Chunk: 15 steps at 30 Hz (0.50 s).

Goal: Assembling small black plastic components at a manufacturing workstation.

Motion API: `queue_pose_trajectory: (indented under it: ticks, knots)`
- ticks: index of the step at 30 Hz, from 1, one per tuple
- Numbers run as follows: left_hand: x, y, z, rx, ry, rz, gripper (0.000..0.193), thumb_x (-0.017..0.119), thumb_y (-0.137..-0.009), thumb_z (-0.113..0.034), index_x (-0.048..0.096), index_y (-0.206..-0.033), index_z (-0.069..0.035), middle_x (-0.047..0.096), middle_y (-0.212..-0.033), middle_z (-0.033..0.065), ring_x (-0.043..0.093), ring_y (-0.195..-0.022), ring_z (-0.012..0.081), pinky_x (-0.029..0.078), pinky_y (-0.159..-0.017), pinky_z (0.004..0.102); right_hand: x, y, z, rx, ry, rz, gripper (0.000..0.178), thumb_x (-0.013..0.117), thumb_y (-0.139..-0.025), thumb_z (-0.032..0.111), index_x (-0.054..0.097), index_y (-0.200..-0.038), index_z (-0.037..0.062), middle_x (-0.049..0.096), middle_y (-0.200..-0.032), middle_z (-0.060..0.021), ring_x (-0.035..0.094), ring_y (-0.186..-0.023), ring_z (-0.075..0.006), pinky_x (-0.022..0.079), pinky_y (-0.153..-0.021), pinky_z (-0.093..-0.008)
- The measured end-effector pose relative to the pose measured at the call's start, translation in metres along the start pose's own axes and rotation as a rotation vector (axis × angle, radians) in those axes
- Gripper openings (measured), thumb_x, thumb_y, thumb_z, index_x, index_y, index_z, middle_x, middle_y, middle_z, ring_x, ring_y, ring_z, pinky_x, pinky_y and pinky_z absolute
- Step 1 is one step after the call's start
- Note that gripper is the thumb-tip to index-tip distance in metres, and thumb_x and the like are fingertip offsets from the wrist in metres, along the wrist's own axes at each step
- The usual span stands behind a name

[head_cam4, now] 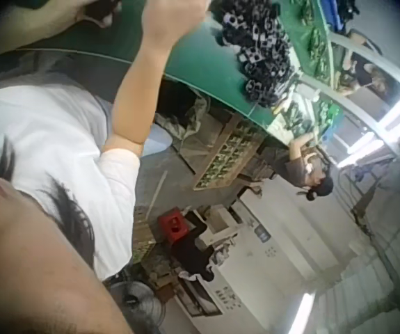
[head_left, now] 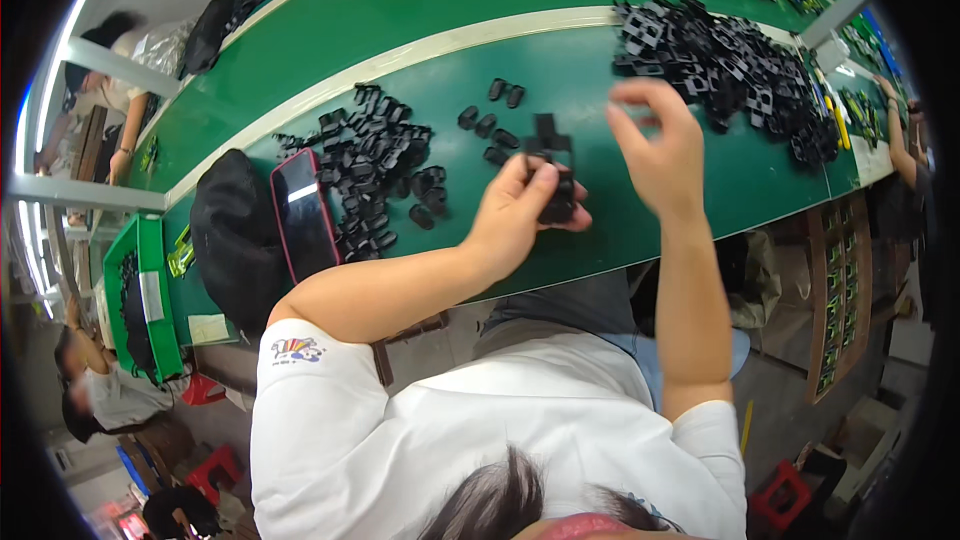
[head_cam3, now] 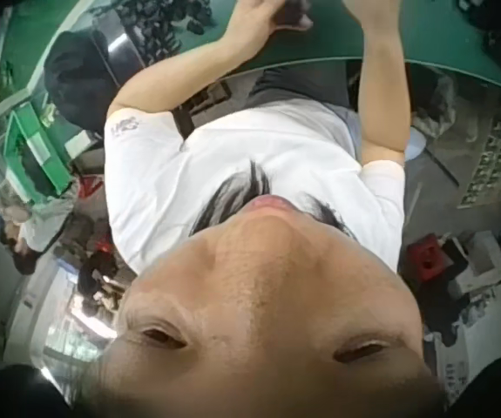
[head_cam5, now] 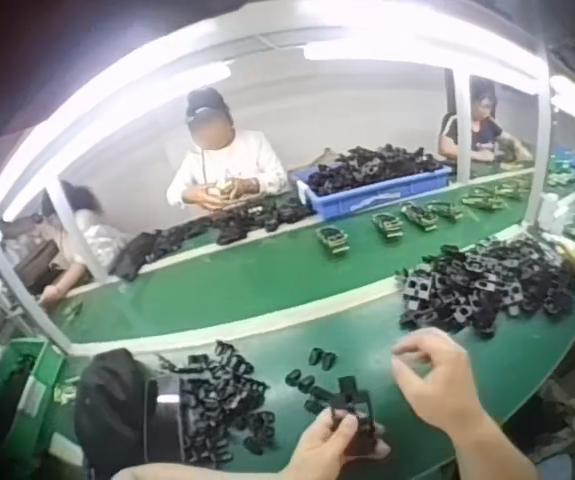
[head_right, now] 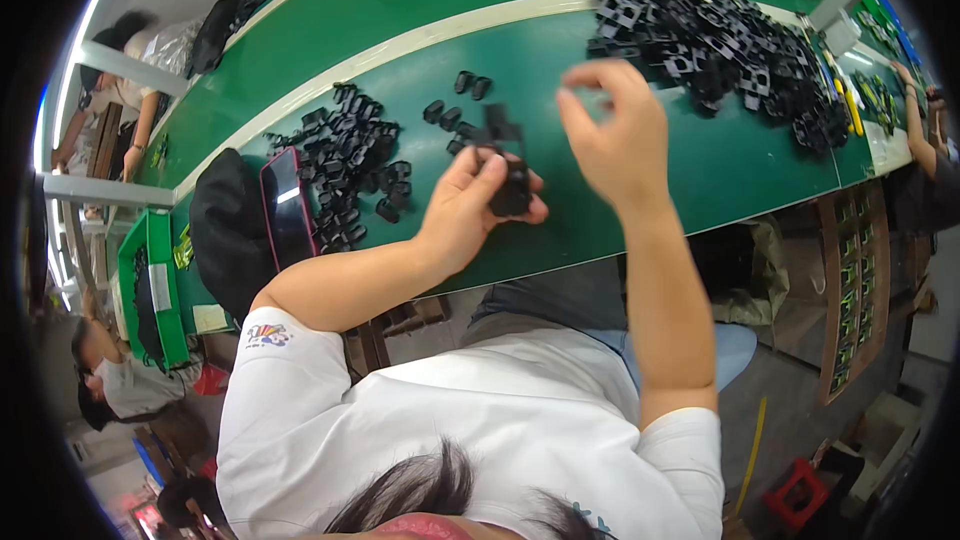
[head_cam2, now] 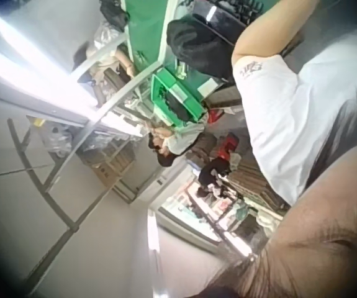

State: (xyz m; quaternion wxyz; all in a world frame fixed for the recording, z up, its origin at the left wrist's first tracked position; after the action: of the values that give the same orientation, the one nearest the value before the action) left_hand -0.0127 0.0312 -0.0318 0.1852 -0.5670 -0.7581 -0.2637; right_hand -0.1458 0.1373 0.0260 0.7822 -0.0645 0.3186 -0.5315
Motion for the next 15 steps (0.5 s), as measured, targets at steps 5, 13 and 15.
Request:
queue_pose_trajectory:
  ticks: [5,13,15]
  knots:
    - [0.004,0.02,0.003,0.077,-0.131,0.114,0.02,0.046,-0.096,-0.021,0.036,-0.106,-0.006,0.057,-0.091,0.0134,0.058,-0.063,0.0165,0.049,-0.056,0.0275,0.091,-0.048,-0.012,-0.507,0.029,0.702,0.059,0.058,-0.072,-0.005,0.047,-0.127,0.01,0.042,-0.138,-0.0121,0.039,-0.127,-0.0311,0.03,-0.107,-0.0389]
    - [0.01,0.011,0.0,0.275,-0.249,0.187,0.021,0.05,-0.09,-0.007,0.043,-0.11,-0.004,0.051,-0.086,0.0043,0.053,-0.059,0.0094,0.045,-0.057,0.0242,0.077,-0.035,-0.021,-0.558,0.128,0.673,0.03,0.062,-0.075,-0.001,0.058,-0.105,0.0012,0.059,-0.115,-0.0137,0.054,-0.108,-0.0325,0.042,-0.094,-0.0361]
    - [0.005,0.01,-0.002,0.224,-0.287,0.197,0.023,0.052,-0.09,-0.008,0.044,-0.111,-0.005,0.052,-0.085,0.004,0.052,-0.058,0.0093,0.044,-0.055,0.0239,0.065,-0.033,-0.038,-0.448,0.225,0.554,0.029,0.064,-0.075,0.001,0.059,-0.104,0.0014,0.059,-0.113,-0.0131,0.055,-0.105,-0.0328,0.042,-0.092,-0.0363]
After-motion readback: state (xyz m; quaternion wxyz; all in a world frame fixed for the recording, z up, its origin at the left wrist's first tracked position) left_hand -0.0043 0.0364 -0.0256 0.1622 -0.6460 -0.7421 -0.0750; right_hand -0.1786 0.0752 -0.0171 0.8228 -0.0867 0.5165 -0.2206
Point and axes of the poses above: each hand's wrist, its own y-axis away from the middle knuckle, its own x-axis out of the palm, z = x × y, the point moved 2 cm from there along -y, towards the middle knuckle
